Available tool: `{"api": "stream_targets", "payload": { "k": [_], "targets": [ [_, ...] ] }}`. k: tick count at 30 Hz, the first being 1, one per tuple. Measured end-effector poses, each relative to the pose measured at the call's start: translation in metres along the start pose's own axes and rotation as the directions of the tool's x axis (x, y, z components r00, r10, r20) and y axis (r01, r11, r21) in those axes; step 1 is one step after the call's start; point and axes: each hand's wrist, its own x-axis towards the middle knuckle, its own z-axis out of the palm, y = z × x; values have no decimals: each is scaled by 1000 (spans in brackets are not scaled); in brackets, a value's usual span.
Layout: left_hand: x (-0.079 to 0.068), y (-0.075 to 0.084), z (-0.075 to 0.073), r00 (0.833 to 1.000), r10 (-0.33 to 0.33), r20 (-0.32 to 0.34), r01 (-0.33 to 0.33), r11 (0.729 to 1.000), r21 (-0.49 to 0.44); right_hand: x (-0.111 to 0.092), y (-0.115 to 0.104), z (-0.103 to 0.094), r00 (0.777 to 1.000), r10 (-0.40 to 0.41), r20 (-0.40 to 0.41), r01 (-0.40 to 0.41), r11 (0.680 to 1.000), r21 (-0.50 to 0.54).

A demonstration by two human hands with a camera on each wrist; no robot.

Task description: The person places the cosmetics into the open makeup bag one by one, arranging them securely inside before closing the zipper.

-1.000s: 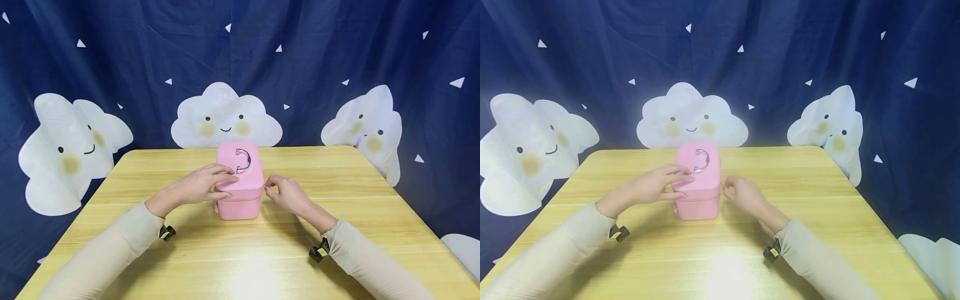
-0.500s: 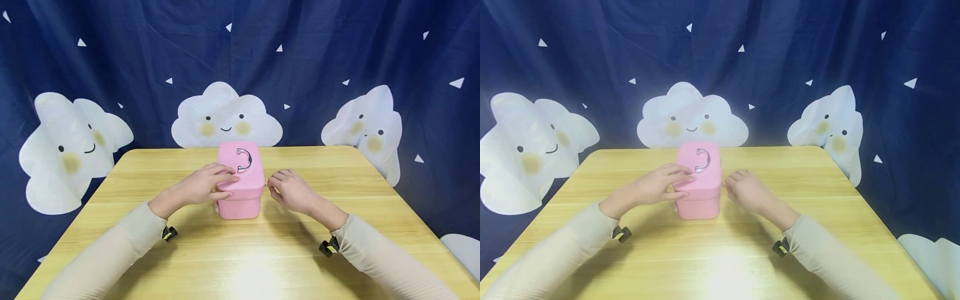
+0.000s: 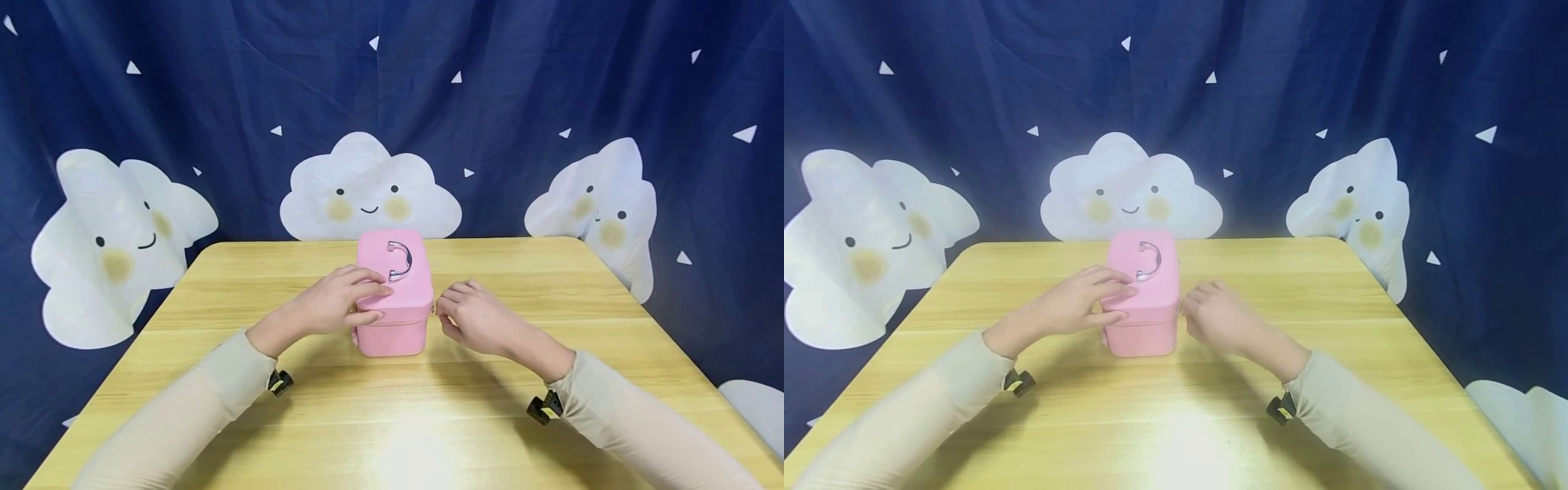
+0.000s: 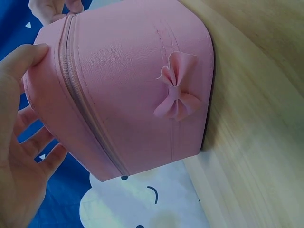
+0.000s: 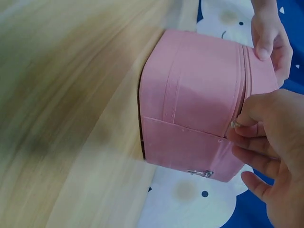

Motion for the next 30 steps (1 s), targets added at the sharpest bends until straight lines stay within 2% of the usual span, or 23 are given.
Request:
{"api": "stream_targets", "payload": {
  "k": [8,13,17,22,26,30],
  "targets": [
    [-1,0,1,1000,15,-9,-15,1000,-1,-1,-11,-5,999,8,40,-13,993,116],
    [0,0,-2,999,30,-20,-30,999,-16,-3,-17,-6,994,86,66,-98,976,197],
    [1,0,-5,999,48,-9,-49,999,-25,-6,-20,-6,985,159,74,-170,968,183],
    [0,-5,-9,997,68,24,-68,998,-10,-6,-20,-5,981,189,45,-194,962,190],
    [-4,-10,-12,995,90,30,-90,996,-6,-6,-19,-5,982,180,57,-186,973,133],
    [-7,-11,-10,994,110,4,-109,994,-10,-4,-20,-7,985,141,103,-152,983,107]
  ]
}}
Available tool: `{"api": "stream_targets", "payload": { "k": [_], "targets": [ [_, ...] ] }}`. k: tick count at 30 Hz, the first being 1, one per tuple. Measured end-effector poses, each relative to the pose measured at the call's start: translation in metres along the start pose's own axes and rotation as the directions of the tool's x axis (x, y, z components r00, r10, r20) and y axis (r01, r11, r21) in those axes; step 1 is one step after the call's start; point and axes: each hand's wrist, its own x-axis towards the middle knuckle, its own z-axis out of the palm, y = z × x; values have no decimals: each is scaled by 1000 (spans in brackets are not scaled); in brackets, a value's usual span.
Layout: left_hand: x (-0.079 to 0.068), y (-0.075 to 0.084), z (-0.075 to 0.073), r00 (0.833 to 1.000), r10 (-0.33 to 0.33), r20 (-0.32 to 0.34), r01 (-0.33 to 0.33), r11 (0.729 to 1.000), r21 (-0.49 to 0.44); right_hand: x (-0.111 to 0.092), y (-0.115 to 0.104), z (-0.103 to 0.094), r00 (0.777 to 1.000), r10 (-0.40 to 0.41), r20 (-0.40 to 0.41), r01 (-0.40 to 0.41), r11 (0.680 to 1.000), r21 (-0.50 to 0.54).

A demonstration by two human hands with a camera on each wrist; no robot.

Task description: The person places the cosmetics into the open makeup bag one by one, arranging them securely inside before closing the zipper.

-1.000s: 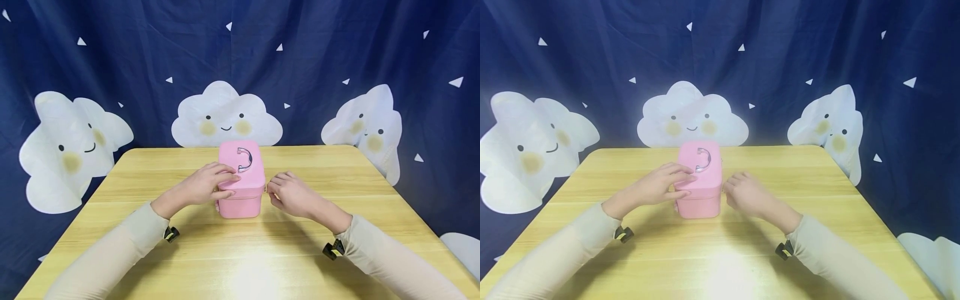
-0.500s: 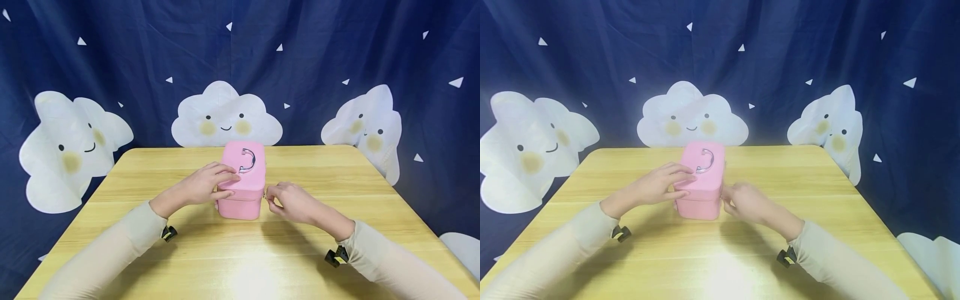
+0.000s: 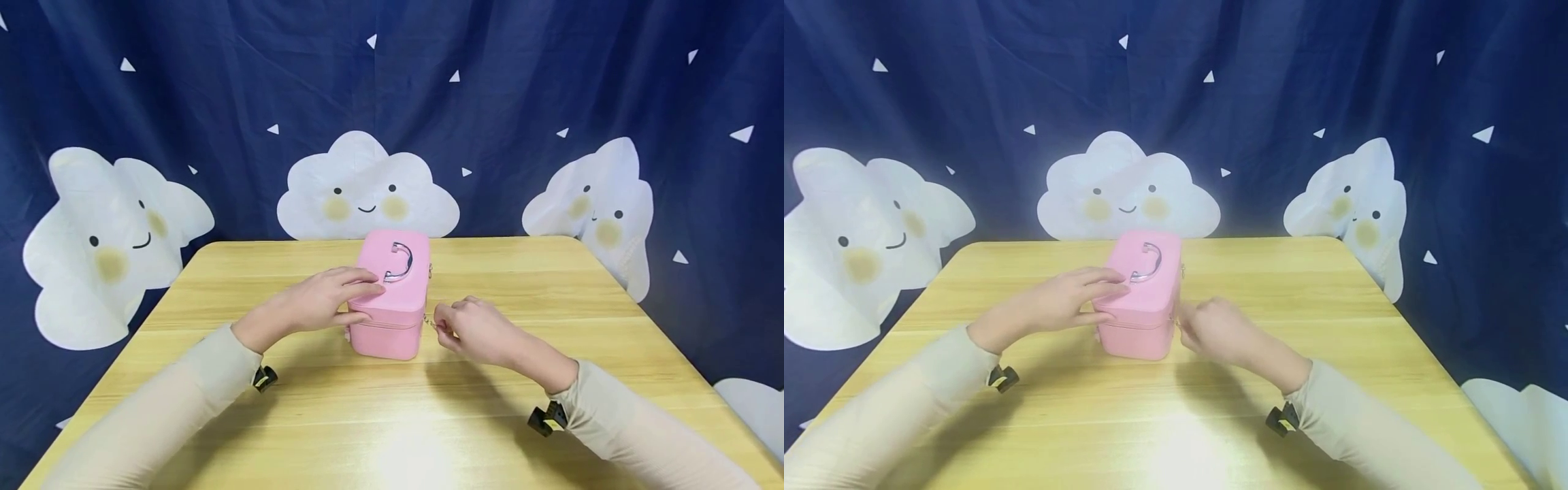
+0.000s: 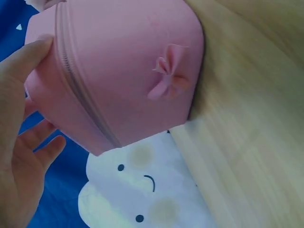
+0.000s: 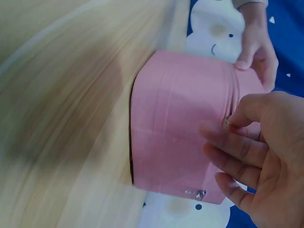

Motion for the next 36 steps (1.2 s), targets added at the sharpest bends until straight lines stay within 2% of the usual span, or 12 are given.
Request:
{"api": "stream_targets", "payload": {
  "k": [8,15,19,23,30,33,36],
  "targets": [
    [-1,3,8,998,-24,-65,25,1000,16,4,-13,3,1000,-22,-2,22,990,139],
    [-1,6,12,995,-43,-93,46,998,31,7,-22,16,997,-52,-64,64,978,198],
    [-2,7,15,992,-61,-115,66,997,36,11,-32,19,996,-31,-80,48,976,213],
    [-2,9,17,988,-69,-137,75,996,41,18,-43,23,992,-15,-123,35,986,164],
    [2,18,22,974,-77,-212,90,995,50,30,-64,32,980,-7,-199,3,1000,-19],
    [4,19,24,978,-89,-187,101,993,57,28,-65,31,972,8,-234,-26,997,-74],
    [6,13,19,989,-98,-110,101,995,22,22,-64,27,963,12,-270,-34,997,-74]
  ]
}}
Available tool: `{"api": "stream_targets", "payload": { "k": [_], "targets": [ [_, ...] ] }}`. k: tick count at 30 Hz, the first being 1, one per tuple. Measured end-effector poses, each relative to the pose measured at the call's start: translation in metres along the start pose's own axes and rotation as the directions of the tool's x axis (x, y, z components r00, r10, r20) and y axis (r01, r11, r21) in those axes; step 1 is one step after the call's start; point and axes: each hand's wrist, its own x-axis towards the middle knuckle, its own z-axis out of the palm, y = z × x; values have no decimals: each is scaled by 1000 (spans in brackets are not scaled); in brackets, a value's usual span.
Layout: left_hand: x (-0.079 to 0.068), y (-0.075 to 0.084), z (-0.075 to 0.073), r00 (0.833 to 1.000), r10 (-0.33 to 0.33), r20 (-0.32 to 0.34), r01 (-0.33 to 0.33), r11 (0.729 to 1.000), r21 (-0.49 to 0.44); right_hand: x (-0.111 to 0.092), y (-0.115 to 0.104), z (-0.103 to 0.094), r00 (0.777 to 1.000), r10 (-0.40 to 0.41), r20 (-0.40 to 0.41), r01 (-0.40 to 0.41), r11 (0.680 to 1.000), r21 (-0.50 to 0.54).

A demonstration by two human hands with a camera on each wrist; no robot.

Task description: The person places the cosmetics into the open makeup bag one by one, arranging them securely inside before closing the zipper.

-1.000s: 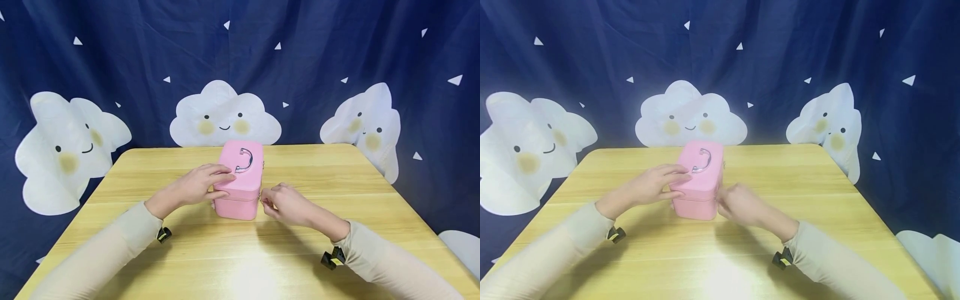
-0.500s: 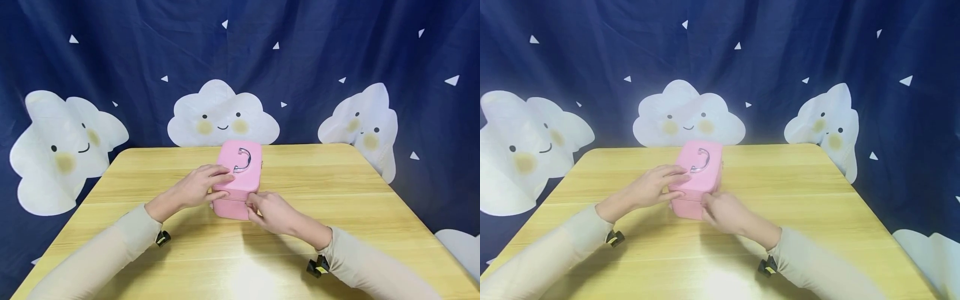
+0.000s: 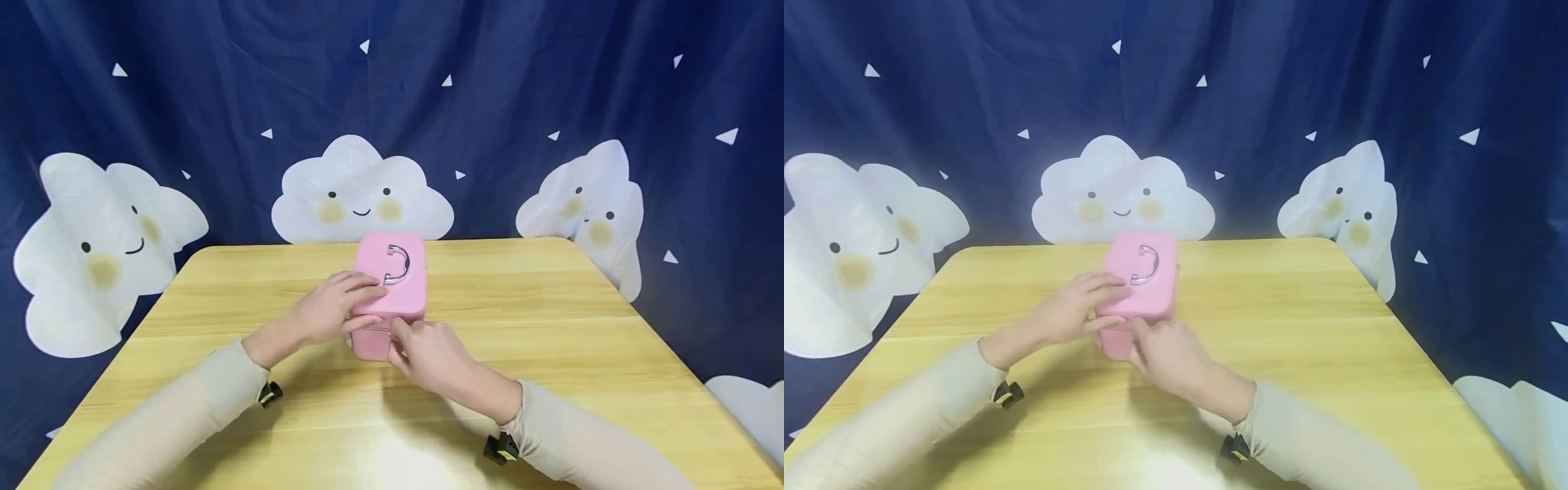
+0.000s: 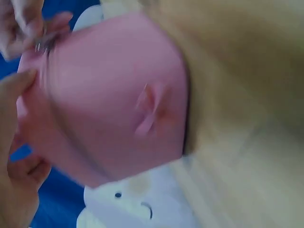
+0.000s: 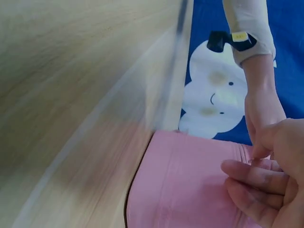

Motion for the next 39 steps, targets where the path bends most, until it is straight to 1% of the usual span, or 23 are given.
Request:
{"api": "stream_targets", "payload": {
  "k": [3,6,8,10,13,16,20,25,27,30,33,36,39],
  "targets": [
    [3,-12,-10,994,-1,105,9,997,-79,-4,3,-5,1000,1,-20,-1,999,37],
    [3,-26,-20,981,9,196,20,990,-143,-6,5,-7,1000,12,-7,-11,998,58],
    [2,-33,-23,971,18,240,20,987,-157,-7,6,-9,1000,25,18,-26,998,55],
    [2,-36,-24,966,31,255,10,987,-160,-8,7,-10,998,41,48,-43,998,51],
    [1,-37,-22,970,42,241,-5,989,-150,-8,8,-13,995,59,81,-62,997,34],
    [-2,-34,-19,979,41,202,-15,991,-129,-8,11,-16,992,77,98,-80,996,27],
    [-3,-25,-14,988,34,149,-22,996,-82,-9,17,-19,991,89,98,-93,995,32],
    [-2,-14,-12,993,36,115,-33,999,-28,-14,28,-21,992,88,87,-87,996,-7],
    [-1,-13,-11,993,55,106,-54,998,-18,-16,32,-22,994,76,82,-74,997,-26],
    [-2,-16,-11,991,103,91,-102,995,-15,-18,39,-24,996,45,82,-41,998,-46],
    [-3,-20,-11,984,159,78,-158,987,-17,-18,45,-26,996,14,90,-8,998,-66],
    [-2,-20,-12,978,199,59,-198,980,-22,-19,51,-28,996,7,94,1,996,-84],
    [1,-16,-12,973,228,38,-228,974,-9,-20,60,-30,995,19,93,-10,995,-95]
  ]
}}
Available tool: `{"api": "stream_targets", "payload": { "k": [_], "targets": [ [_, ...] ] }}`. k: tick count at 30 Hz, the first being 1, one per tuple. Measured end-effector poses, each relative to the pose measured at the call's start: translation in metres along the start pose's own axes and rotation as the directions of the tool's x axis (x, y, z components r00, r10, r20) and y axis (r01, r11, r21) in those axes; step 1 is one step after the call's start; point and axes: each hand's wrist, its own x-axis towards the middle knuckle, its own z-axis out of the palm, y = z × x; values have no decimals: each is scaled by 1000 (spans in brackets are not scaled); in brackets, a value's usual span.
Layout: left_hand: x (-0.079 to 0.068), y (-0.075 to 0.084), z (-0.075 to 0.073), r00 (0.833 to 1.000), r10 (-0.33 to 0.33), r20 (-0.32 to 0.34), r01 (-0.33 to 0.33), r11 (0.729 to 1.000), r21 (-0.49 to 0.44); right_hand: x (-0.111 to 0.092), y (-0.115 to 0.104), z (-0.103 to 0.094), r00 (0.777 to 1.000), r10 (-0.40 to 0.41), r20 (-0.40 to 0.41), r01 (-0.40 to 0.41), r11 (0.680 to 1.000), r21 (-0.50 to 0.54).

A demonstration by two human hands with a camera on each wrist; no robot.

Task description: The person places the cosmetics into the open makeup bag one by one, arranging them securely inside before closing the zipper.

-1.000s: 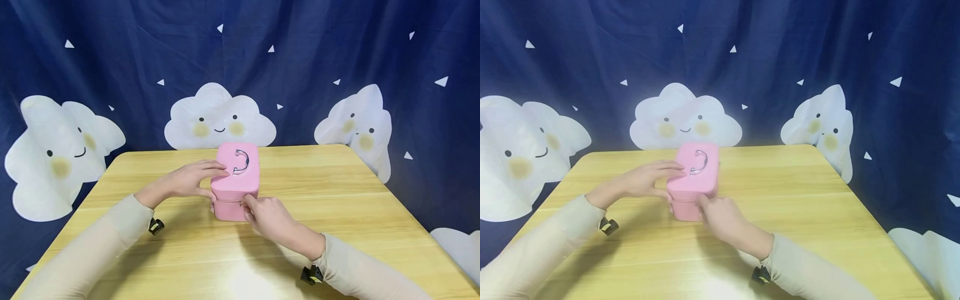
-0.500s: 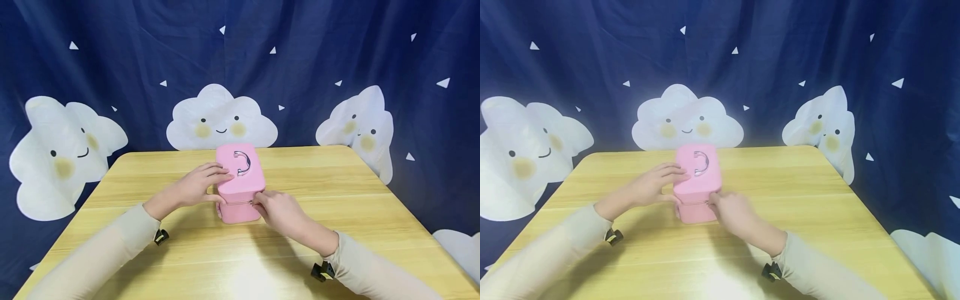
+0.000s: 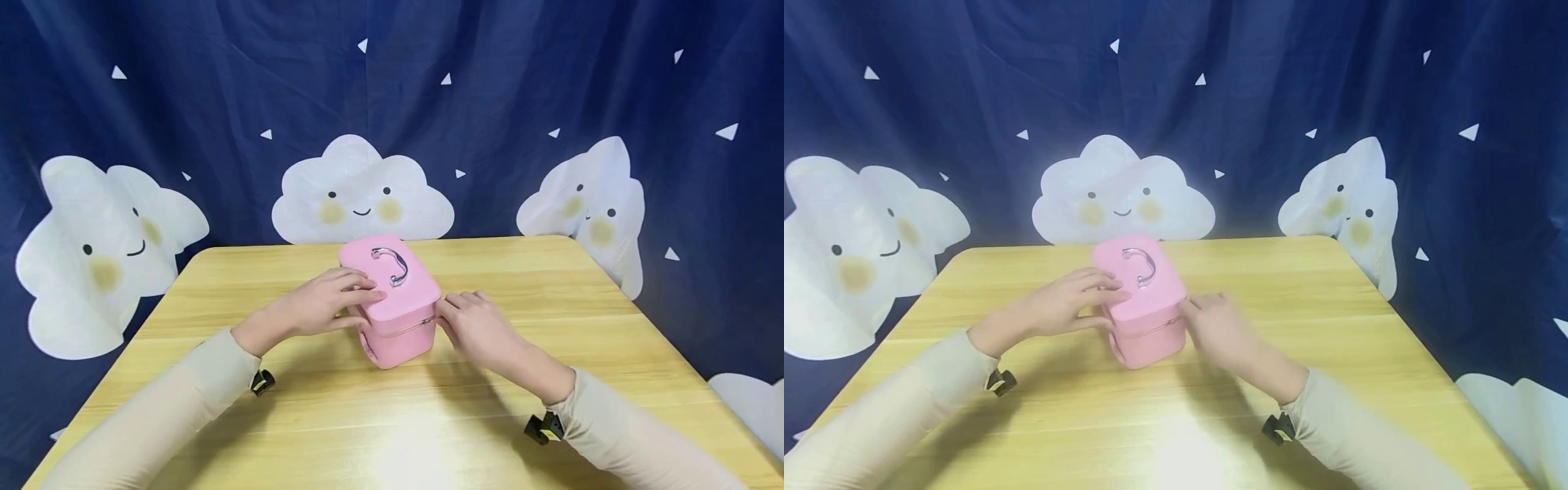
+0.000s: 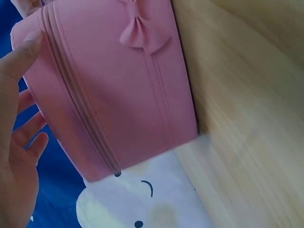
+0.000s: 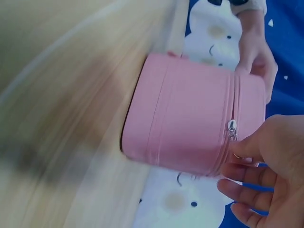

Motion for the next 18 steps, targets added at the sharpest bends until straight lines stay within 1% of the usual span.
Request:
{"api": "stream_targets", "payload": {
  "k": [2,4,6,9,13,15,18],
  "targets": [
    [3,3,0,1000,12,-8,-12,1000,4,-1,6,0,1000,11,3,-11,1000,-8],
    [6,4,2,999,42,-27,-42,999,16,-2,12,1,1000,20,5,-20,1000,-9],
    [8,5,4,997,67,-42,-65,997,41,-2,18,3,1000,25,5,-25,1000,-13],
    [13,8,6,996,77,-50,-73,993,91,-1,25,6,1000,29,7,-29,1000,-11],
    [21,16,4,1000,14,-6,-13,991,136,-1,35,7,999,24,22,-25,1000,8],
    [26,19,4,1000,-19,15,16,988,156,-1,40,7,999,20,25,-21,1000,22],
    [32,24,6,998,-59,29,52,979,195,-1,49,8,1000,10,23,-11,999,38]
  ]
}}
